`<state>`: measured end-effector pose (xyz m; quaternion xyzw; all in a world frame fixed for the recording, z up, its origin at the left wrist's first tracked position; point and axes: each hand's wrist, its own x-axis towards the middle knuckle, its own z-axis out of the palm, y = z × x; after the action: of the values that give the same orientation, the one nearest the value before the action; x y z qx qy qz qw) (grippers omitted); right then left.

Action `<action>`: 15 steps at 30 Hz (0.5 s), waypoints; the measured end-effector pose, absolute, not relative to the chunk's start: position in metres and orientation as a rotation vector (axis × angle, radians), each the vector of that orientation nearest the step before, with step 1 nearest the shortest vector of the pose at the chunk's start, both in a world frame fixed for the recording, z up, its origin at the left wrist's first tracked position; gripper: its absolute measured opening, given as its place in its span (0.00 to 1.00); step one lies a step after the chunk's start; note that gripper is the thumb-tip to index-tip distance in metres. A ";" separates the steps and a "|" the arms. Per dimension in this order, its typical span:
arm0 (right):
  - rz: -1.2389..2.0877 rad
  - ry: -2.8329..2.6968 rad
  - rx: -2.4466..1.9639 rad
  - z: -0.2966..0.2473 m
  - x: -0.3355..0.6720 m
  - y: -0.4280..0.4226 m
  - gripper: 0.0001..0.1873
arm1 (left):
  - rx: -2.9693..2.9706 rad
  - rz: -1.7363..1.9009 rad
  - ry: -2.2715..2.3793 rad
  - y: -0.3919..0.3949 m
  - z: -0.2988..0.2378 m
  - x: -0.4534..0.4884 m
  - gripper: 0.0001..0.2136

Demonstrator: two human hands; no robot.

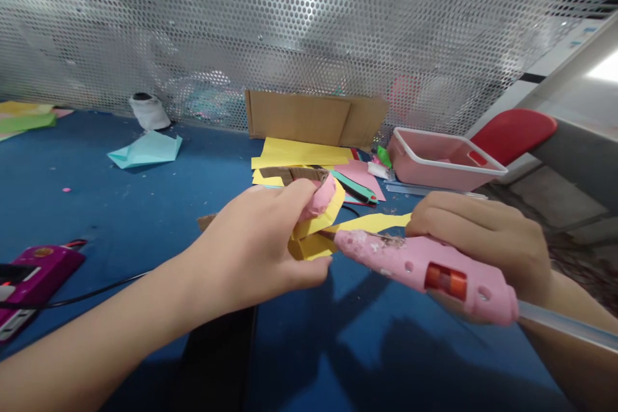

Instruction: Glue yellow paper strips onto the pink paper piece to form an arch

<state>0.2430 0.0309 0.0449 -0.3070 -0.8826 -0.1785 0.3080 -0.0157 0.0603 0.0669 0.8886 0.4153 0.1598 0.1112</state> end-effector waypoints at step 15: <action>-0.273 -2.436 -0.745 0.050 0.235 0.032 0.09 | 2.606 0.355 1.225 0.058 0.073 -0.013 0.14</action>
<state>0.2346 0.0316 0.0497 -0.2786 -0.9113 -0.1020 0.2857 -0.0134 0.0584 0.0726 0.8917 0.4193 0.1213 0.1200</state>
